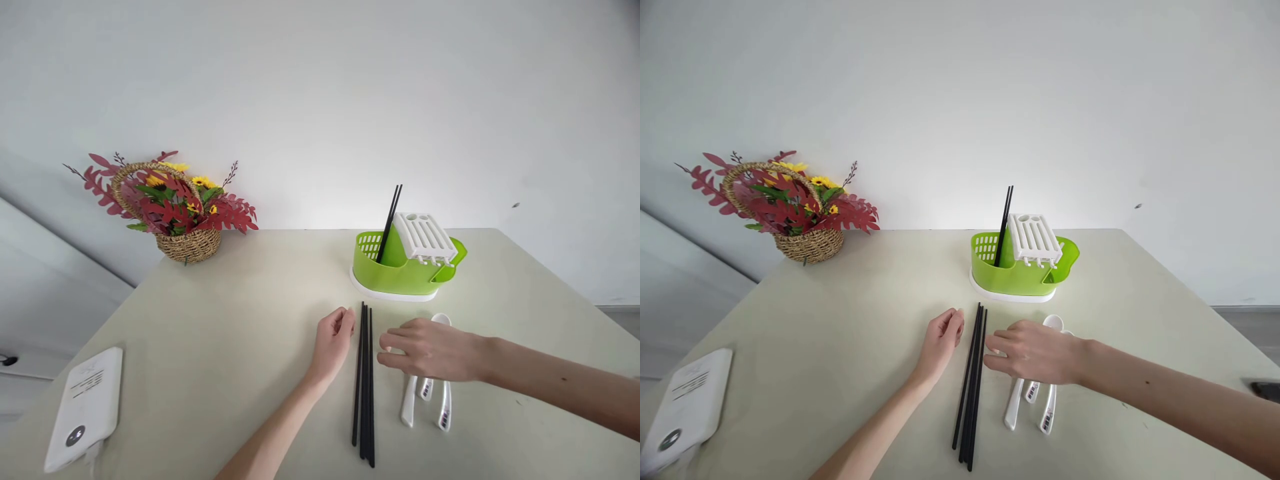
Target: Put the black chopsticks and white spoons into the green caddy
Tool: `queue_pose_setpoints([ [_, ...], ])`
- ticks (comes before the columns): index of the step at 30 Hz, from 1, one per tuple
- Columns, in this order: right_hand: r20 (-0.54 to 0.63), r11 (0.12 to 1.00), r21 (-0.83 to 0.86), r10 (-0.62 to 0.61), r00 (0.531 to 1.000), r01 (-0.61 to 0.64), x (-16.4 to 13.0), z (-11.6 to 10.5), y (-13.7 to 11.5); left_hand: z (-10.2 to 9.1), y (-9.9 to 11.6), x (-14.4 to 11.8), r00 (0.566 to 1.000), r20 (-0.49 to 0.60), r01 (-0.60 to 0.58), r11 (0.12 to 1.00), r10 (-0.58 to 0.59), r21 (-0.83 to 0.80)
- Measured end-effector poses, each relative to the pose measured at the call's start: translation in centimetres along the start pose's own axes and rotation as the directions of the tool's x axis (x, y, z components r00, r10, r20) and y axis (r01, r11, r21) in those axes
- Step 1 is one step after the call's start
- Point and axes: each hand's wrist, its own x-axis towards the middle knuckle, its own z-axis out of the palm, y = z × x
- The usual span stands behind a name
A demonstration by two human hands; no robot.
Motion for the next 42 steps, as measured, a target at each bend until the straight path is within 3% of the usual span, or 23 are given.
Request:
queue_pose_setpoints([
  [3,0.064,0.999,-0.033,-0.007,0.998,0.009,-0.3,0.6,-0.3,0.0,0.0,0.0,1.0,-0.003,0.012,1.0,-0.012,-0.006],
  [12,-0.019,0.999,-0.01,-0.044,0.999,0.044,0.6,1.9,-1.5,0.0,0.2,-0.1,1.0,0.012,0.021,1.0,-0.021,-0.003],
  [24,-0.024,0.994,-0.048,-0.099,0.995,0.097,1.1,2.4,-1.6,0.0,0.4,-0.1,1.0,0.017,0.02,1.0,-0.02,0.012],
  [32,0.084,0.99,-0.041,-0.128,0.988,0.132,1.7,1.7,-1.1,0.0,0.6,-0.3,0.999,0.033,0.021,1.0,-0.021,0.012],
  [42,0.26,0.988,-0.022,-0.143,0.955,0.154,4.5,0.6,-0.6,0.1,0.9,-0.1,1.0,0.006,0.006,0.998,-0.007,0.062],
])
